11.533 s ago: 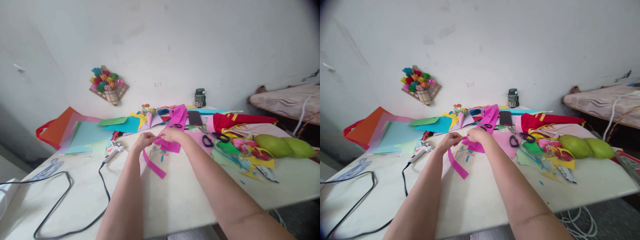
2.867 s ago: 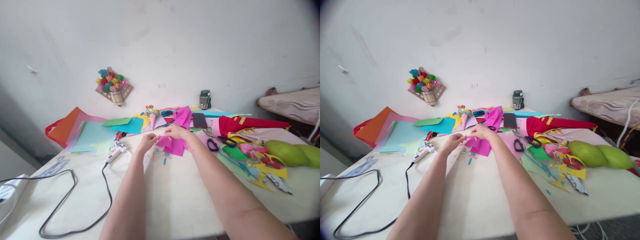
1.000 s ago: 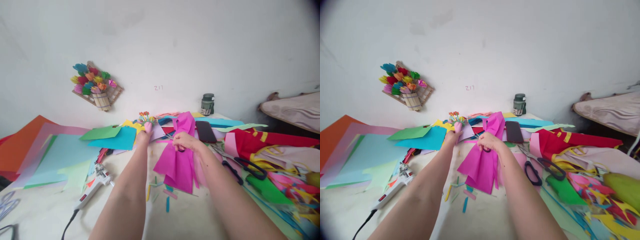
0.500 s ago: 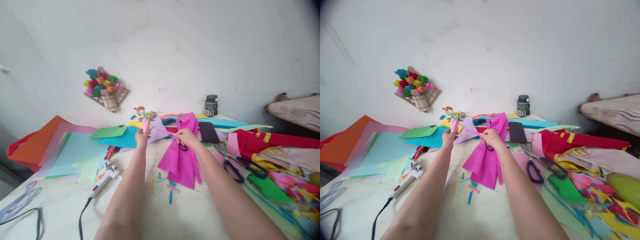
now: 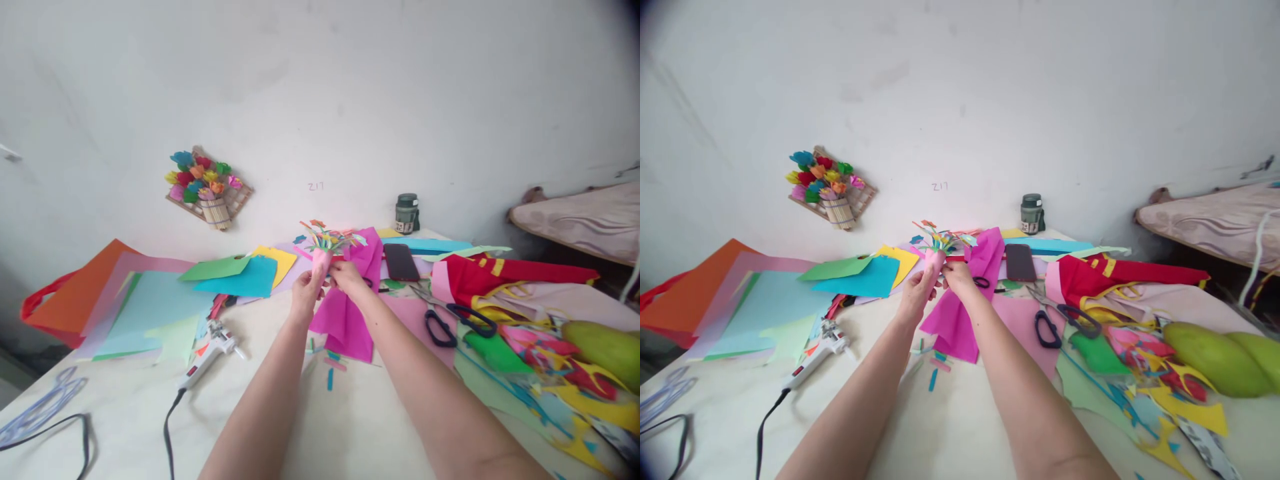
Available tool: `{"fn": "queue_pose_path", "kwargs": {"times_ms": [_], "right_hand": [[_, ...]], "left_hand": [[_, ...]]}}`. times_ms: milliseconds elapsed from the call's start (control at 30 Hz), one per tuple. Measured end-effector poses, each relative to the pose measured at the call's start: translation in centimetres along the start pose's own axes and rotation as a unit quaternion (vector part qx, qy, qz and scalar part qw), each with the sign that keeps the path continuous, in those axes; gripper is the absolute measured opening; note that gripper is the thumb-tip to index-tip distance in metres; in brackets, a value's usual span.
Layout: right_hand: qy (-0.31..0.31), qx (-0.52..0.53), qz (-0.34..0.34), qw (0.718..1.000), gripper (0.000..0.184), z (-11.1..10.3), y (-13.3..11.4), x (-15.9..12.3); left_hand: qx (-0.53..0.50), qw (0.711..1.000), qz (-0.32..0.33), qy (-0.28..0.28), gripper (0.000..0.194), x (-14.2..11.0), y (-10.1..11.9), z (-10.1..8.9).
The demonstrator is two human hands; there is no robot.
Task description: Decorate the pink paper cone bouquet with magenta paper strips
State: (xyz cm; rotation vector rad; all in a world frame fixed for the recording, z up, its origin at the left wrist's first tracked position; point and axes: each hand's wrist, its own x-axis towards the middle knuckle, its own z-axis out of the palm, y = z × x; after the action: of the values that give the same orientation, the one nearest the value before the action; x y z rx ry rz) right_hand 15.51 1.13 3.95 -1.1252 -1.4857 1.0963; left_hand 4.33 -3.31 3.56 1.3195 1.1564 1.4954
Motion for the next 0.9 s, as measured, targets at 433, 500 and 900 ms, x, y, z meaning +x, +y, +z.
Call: {"fn": "queue_pose_path", "kwargs": {"times_ms": [433, 500, 900], "right_hand": [[-0.167, 0.148, -0.019, 0.975, 0.017, -1.7, 0.2, -0.9], [-0.168, 0.139, -0.012, 0.976, 0.019, -1.7, 0.0, -1.0], [-0.228, 0.114, -0.030, 0.967, 0.023, -1.7, -0.1, -1.2]], "left_hand": [[-0.118, 0.986, -0.003, -0.119, 0.048, -0.6, -0.3, 0.0], [-0.126, 0.986, -0.011, -0.111, 0.046, -0.5, -0.4, -0.2], [-0.141, 0.981, -0.032, -0.131, 0.048, -0.4, -1.4, -1.0]]}}
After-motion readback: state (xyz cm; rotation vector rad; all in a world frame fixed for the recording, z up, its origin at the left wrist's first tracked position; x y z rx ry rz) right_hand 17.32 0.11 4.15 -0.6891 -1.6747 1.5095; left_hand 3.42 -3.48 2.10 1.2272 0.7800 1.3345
